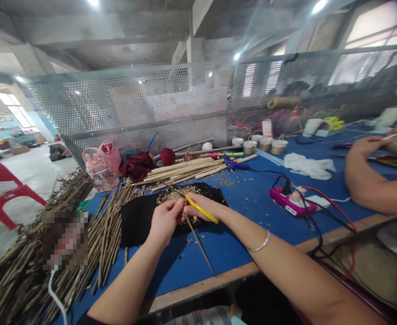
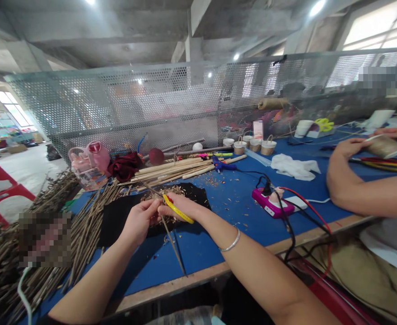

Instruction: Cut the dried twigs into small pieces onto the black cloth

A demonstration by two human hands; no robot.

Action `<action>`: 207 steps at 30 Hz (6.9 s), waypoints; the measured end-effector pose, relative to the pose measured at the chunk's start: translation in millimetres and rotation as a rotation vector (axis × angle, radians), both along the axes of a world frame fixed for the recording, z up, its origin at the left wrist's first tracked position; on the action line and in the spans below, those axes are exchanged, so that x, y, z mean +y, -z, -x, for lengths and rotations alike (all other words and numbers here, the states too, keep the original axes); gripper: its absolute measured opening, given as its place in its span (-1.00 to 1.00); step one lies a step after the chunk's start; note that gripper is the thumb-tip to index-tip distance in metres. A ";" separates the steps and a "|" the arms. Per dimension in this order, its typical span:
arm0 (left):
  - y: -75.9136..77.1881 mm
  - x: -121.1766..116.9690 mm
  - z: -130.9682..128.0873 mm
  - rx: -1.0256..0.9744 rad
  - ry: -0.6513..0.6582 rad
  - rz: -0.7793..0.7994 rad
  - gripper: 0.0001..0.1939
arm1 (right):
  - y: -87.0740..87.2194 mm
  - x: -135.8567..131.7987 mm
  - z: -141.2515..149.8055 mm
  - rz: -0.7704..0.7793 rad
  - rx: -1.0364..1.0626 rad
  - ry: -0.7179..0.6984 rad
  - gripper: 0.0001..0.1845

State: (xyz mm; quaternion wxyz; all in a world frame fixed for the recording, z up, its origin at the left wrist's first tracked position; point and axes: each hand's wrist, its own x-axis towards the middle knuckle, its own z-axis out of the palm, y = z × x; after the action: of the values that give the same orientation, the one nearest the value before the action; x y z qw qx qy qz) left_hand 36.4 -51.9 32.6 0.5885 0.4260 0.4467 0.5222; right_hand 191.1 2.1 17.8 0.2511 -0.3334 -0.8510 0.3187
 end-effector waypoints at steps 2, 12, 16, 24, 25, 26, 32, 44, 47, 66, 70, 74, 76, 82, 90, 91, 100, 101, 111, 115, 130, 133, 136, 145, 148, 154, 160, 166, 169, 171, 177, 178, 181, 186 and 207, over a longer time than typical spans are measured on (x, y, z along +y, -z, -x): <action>-1.2 -0.6 -0.9 -0.011 0.005 0.009 -0.61 | 0.9 -0.4 1.6 -0.012 0.006 0.010 -0.36; 5.4 3.6 2.4 -0.019 0.008 -0.041 -0.62 | -1.7 -9.7 7.5 0.010 0.015 0.161 -0.42; 5.0 3.8 2.8 -0.001 0.001 -0.044 -0.62 | -3.2 -7.9 7.3 0.041 0.001 0.166 -0.43; 4.1 4.7 3.8 0.053 -0.087 -0.048 -0.63 | -10.9 -6.7 3.3 -0.155 -0.284 0.284 -0.39; 3.8 4.4 3.7 0.059 -0.092 -0.060 -0.63 | -11.0 -7.3 3.4 -0.151 -0.292 0.275 -0.38; 3.5 4.1 3.6 0.065 -0.095 -0.071 -0.63 | -10.8 -7.9 3.8 -0.144 -0.288 0.268 -0.36; 3.0 2.9 3.0 0.081 -0.106 -0.075 -0.64 | -8.2 -11.4 7.8 -0.145 -0.236 0.275 -0.32; 5.1 5.9 4.6 0.132 -0.145 -0.082 -0.63 | -3.6 -9.8 10.5 -0.014 -0.137 0.318 -0.45; 6.1 6.9 4.5 0.112 -0.145 -0.065 -0.63 | 0.2 -6.3 10.9 0.005 -0.149 0.328 -0.47; 7.4 10.9 8.0 -0.057 0.033 -0.027 -0.61 | -6.6 -9.7 6.5 -0.067 -0.207 0.206 -0.45; 6.5 10.9 8.8 -0.060 0.028 -0.018 -0.59 | -9.6 -13.5 7.4 -0.039 -0.158 0.209 -0.47; 5.2 10.9 9.2 -0.049 -0.012 -0.030 -0.60 | -9.1 -14.2 10.6 -0.003 -0.136 0.251 -0.46; 5.0 11.1 9.3 -0.045 -0.031 -0.025 -0.59 | -7.4 -13.4 12.7 0.004 -0.159 0.294 -0.44; 7.5 12.9 10.1 0.012 -0.039 -0.052 -0.59 | -5.6 -9.7 12.4 -0.011 -0.207 0.301 -0.44; 9.3 13.6 11.4 0.160 -0.148 -0.147 -0.61 | -6.4 -7.7 6.8 -0.187 -0.350 0.317 -0.42; 8.9 13.3 11.3 0.164 -0.153 -0.146 -0.61 | -5.9 -8.5 7.9 -0.185 -0.349 0.318 -0.41; 9.7 13.2 11.6 0.173 -0.138 -0.158 -0.60 | -5.6 -12.2 11.9 -0.123 -0.289 0.328 -0.46; 10.3 13.6 11.7 0.176 -0.143 -0.157 -0.60 | -6.1 -12.2 11.5 -0.112 -0.279 0.327 -0.46; 9.5 14.4 10.9 0.075 -0.139 -0.120 -0.61 | -9.6 -11.5 11.3 -0.045 -0.208 0.265 -0.50; 8.3 13.9 10.0 0.066 -0.108 -0.133 -0.61 | -12.4 -10.3 6.1 -0.129 -0.285 0.266 -0.53; 3.0 8.6 10.7 0.118 -0.027 -0.026 -0.62 | -4.9 -5.4 7.6 -0.128 -0.232 0.348 -0.52; 3.4 8.6 11.1 0.130 0.005 -0.062 -0.61 | -6.5 -8.3 8.3 -0.117 -0.234 0.333 -0.50; 4.4 8.9 10.3 0.096 0.014 -0.046 -0.58 | -6.6 -11.9 10.9 -0.085 -0.189 0.298 -0.48; 1.4 7.0 9.6 0.047 0.004 -0.031 -0.61 | -0.4 -10.8 13.2 -0.022 -0.075 0.245 -0.48; 1.0 7.8 10.5 0.036 -0.003 -0.029 -0.62 | -1.4 -10.5 13.6 -0.028 -0.057 0.195 -0.49; 1.5 7.6 11.7 0.086 -0.029 -0.077 -0.66 | -3.3 -8.6 10.7 -0.139 -0.220 0.343 -0.47; -0.3 7.1 10.9 0.162 -0.101 -0.102 -0.64 | -0.9 -8.4 7.8 -0.139 -0.226 0.284 -0.39; 1.1 7.7 10.8 0.186 -0.133 -0.087 -0.60 | 1.8 -12.0 14.4 -0.179 -0.223 0.357 -0.39; 1.7 8.6 11.3 0.177 -0.136 -0.096 -0.58 | 0.6 -14.2 17.1 -0.163 -0.224 0.373 -0.43; 1.9 9.0 11.8 0.184 -0.143 -0.104 -0.58 | -0.4 -14.5 17.5 -0.143 -0.212 0.376 -0.45; 2.0 9.5 13.3 0.183 -0.144 -0.122 -0.61 | 1.8 -9.6 17.5 -0.078 -0.181 0.396 -0.46; 1.9 9.6 13.4 0.175 -0.135 -0.129 -0.62 | 2.2 -8.9 17.6 -0.073 -0.175 0.394 -0.46; 1.3 10.5 13.3 0.134 -0.117 -0.125 -0.63 | 0.7 -8.9 17.2 -0.096 -0.199 0.385 -0.48; 2.4 13.1 14.1 0.110 -0.118 -0.090 -0.62 | -6.6 -13.4 14.8 -0.110 -0.270 0.294 -0.52; 1.0 8.0 10.9 0.152 0.009 -0.026 -0.56 | -1.2 -7.5 11.0 -0.044 -0.173 0.277 -0.44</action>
State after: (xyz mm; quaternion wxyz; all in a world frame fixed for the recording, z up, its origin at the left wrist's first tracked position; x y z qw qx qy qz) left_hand 25.5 -43.9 31.6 0.5497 0.4739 0.4813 0.4914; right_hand 180.1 -5.4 19.0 0.2256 -0.4682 -0.8221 0.2323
